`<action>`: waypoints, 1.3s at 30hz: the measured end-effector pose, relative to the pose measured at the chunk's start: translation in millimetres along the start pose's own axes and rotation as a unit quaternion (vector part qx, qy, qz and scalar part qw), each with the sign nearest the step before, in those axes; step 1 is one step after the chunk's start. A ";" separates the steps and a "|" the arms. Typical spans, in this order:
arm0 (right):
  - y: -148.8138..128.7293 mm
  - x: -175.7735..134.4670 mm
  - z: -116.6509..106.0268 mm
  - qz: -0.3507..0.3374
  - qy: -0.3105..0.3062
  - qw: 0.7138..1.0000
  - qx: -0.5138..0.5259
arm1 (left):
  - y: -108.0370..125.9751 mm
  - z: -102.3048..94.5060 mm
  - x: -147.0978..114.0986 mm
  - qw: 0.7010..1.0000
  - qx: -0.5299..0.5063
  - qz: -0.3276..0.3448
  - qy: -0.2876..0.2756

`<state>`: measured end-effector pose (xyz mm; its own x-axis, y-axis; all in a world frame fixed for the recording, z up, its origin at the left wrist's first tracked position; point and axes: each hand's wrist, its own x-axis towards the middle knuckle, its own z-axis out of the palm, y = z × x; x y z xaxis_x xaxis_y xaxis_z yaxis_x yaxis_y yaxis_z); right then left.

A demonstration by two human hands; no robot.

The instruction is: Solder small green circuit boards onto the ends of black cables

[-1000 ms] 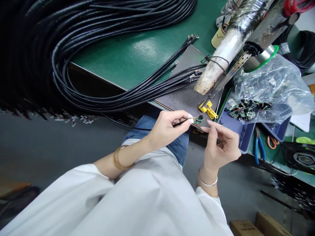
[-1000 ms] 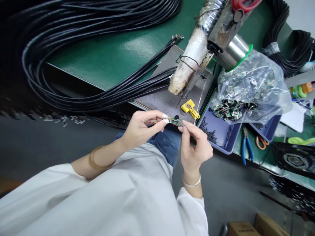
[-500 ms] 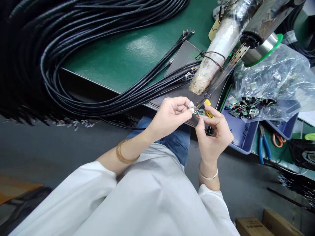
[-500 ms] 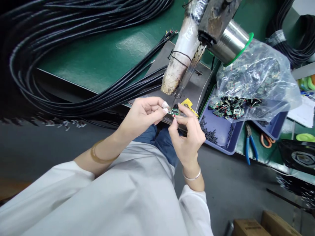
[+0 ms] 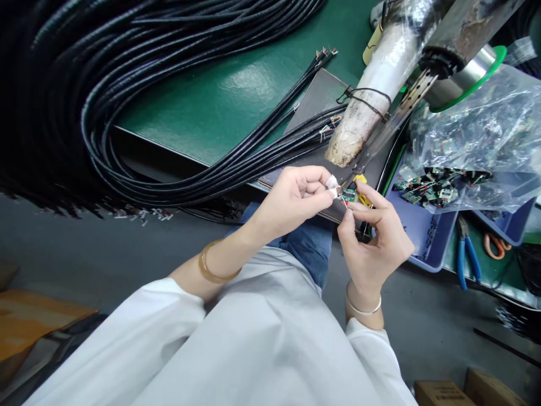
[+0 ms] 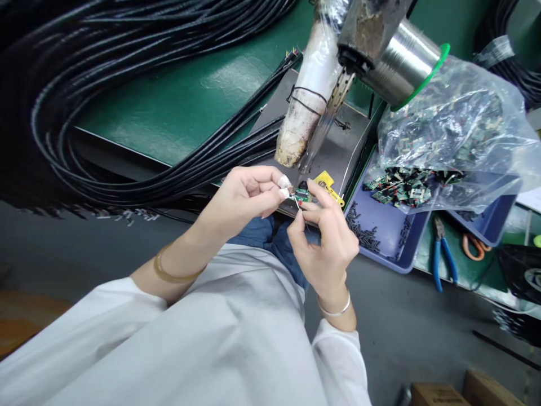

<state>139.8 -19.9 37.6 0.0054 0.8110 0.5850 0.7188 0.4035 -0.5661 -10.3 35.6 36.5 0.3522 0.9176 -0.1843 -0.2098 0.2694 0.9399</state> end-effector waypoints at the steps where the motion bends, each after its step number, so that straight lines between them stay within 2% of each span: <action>1: 0.1 -0.4 -0.5 -0.002 -0.006 1.000 -0.001 | -0.6 -1.5 0.4 1.000 0.003 -0.008 -0.007; 6: 3.3 -1.4 -1.7 -0.009 -0.021 1.000 -0.005 | -3.3 -5.2 1.8 0.999 0.010 -0.029 -0.022; 21: 1.9 1.3 -3.2 0.016 -0.013 1.000 0.019 | 4.9 -4.0 2.2 0.999 0.015 -0.023 -0.031; 29: 3.9 2.0 -4.6 -0.009 -0.036 0.999 -0.014 | 0.7 -9.5 4.6 0.997 0.028 -0.047 -0.052; 35: 4.6 -1.9 -4.4 -0.013 -0.022 0.999 -0.028 | -4.9 -8.1 3.7 0.996 0.022 -0.050 -0.068; 39: 5.2 -3.3 -2.5 -0.014 -0.010 0.999 -0.037 | -5.0 -5.9 1.0 0.998 0.017 -0.039 -0.052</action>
<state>145.2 -21.6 34.2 -0.0285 0.8078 0.5888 0.7673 0.3952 -0.5051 -14.2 36.9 29.9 0.4587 0.8588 -0.2283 -0.1478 0.3271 0.9333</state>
